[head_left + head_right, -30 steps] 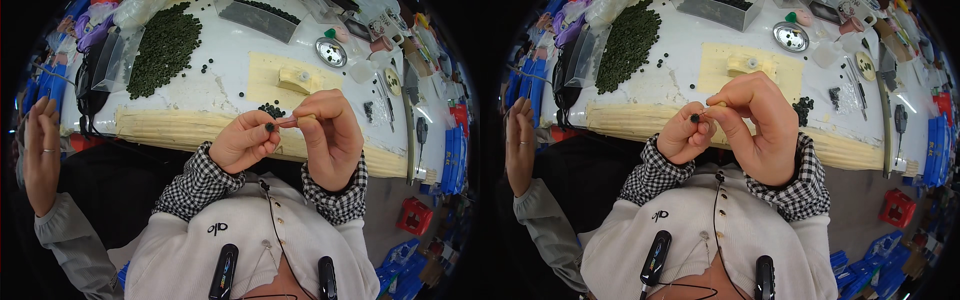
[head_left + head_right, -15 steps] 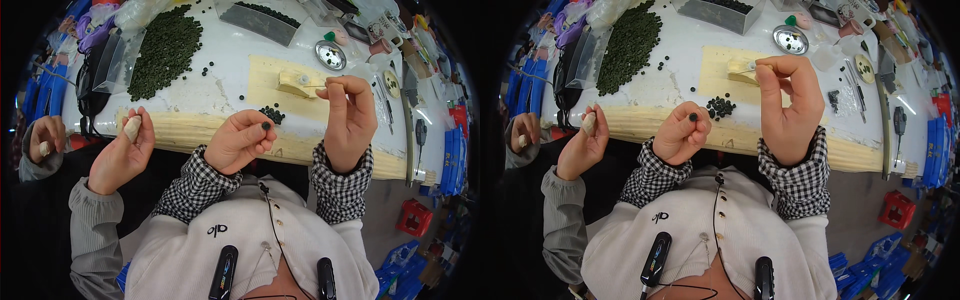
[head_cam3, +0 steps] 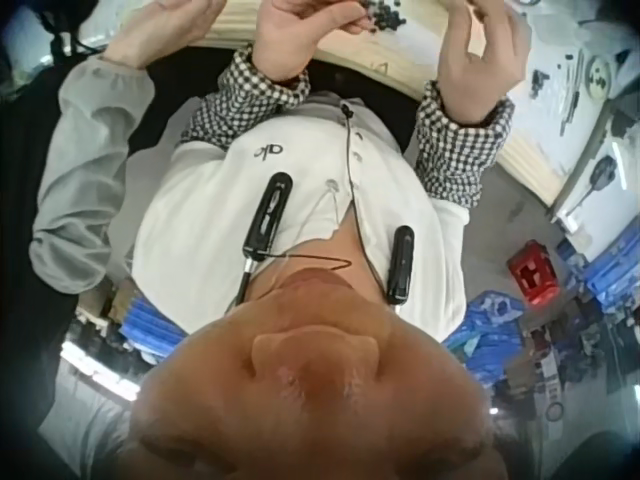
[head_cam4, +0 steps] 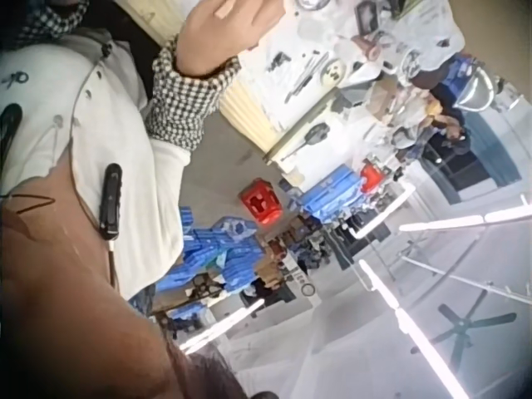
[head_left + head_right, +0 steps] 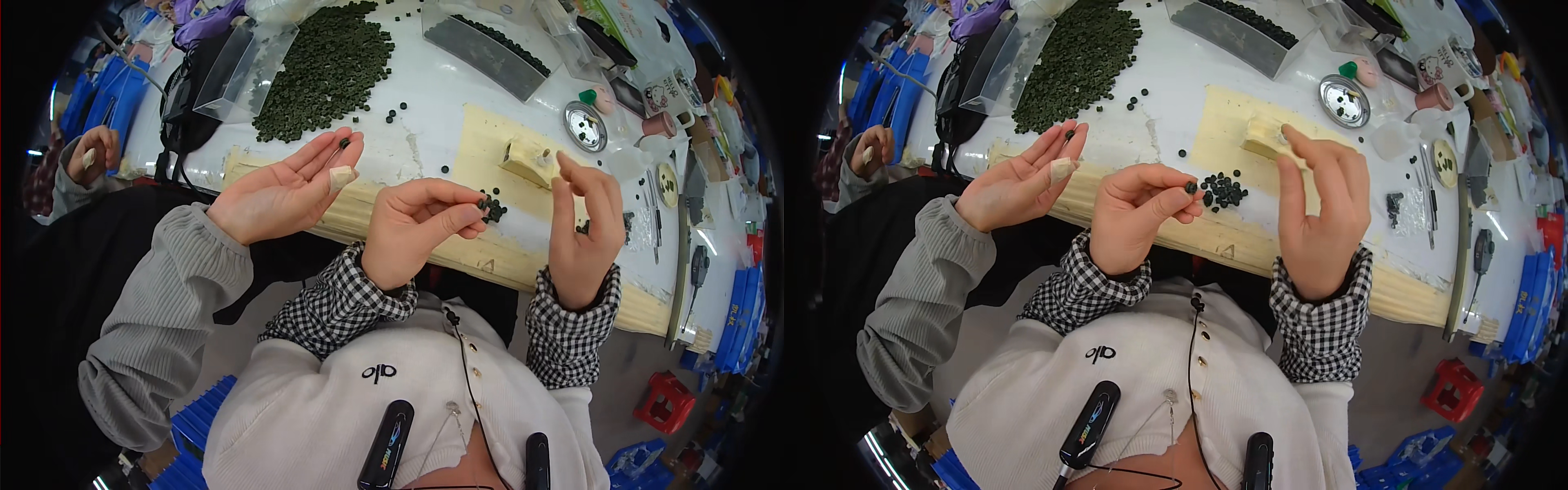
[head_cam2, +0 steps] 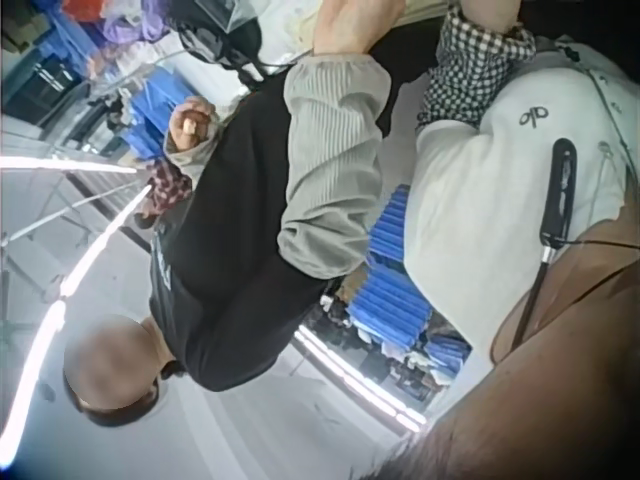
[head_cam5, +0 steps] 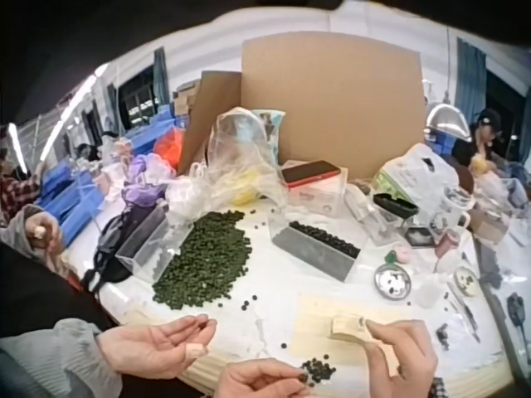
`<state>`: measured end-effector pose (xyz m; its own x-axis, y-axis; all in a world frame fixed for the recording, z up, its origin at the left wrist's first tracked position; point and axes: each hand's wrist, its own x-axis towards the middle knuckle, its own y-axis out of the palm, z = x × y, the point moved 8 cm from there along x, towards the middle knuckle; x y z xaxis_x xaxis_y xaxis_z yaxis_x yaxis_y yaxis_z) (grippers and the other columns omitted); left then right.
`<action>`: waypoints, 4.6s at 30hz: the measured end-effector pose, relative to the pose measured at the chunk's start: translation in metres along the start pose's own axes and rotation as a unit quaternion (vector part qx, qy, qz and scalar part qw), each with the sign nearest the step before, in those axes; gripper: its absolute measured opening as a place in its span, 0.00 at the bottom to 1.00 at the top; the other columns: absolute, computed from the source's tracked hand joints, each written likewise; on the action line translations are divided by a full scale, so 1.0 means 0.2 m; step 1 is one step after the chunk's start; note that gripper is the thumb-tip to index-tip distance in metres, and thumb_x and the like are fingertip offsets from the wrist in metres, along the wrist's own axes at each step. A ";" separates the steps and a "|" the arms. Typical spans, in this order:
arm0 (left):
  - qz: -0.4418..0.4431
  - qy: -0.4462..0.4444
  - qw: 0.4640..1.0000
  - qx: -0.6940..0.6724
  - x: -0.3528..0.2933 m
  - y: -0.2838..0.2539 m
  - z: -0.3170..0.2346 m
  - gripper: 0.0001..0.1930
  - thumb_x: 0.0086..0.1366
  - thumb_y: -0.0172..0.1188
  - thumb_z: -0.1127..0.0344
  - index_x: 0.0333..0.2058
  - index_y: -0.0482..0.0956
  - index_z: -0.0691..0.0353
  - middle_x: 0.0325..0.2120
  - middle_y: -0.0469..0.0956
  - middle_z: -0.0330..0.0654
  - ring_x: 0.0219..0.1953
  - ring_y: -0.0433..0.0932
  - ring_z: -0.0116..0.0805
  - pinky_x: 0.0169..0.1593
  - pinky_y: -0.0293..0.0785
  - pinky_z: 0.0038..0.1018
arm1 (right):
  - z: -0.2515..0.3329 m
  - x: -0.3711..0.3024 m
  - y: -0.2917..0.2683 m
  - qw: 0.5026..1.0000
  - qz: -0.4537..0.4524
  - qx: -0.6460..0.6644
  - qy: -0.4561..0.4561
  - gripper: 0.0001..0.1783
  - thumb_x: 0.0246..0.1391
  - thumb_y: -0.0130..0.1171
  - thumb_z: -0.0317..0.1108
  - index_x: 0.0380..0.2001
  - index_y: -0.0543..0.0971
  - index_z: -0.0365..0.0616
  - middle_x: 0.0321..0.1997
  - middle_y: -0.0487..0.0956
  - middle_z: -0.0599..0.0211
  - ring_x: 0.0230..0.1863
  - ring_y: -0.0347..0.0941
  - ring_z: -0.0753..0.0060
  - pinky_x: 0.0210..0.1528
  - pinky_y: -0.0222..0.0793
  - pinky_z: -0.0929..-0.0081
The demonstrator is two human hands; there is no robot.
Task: Assembling small black plastic toy components manually at a workbench.
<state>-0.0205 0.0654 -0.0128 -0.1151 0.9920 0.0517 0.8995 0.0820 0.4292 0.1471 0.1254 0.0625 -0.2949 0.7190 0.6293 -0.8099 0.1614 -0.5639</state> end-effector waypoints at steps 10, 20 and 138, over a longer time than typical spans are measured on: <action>0.008 0.102 0.990 0.099 -0.03 0.01 -0.11 0.09 0.60 0.58 0.82 0.40 0.78 0.72 0.37 0.78 0.47 0.38 0.80 0.31 0.41 0.78 0.21 | 0.14 -0.19 0.12 0.961 0.111 0.247 0.054 0.17 0.50 0.58 0.19 0.46 0.79 0.37 0.35 0.77 0.61 0.35 0.71 0.67 0.38 0.68 0.76; 0.007 0.131 0.980 0.152 -0.04 0.03 -0.14 0.10 0.59 0.57 0.84 0.40 0.78 0.72 0.34 0.77 0.47 0.34 0.79 0.30 0.39 0.76 0.21 | 0.16 -0.21 0.13 0.961 0.114 0.247 0.041 0.19 0.50 0.58 0.18 0.47 0.79 0.38 0.36 0.77 0.62 0.35 0.70 0.67 0.37 0.68 0.77; 0.171 -0.257 0.892 -0.331 -0.06 0.13 0.17 0.09 0.70 0.49 0.67 0.41 0.73 0.67 0.33 0.77 0.43 0.29 0.73 0.24 0.37 0.71 0.20 | 0.17 -0.12 0.08 0.968 0.083 0.237 0.016 0.13 0.44 0.64 0.19 0.36 0.81 0.39 0.36 0.77 0.61 0.35 0.77 0.68 0.37 0.73 0.77</action>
<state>0.0183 0.0593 -0.0329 0.4798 0.8750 -0.0643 0.3786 -0.1404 0.9148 0.1247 0.0884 0.0568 -0.4306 0.7302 0.5304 -0.8968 -0.2800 -0.3425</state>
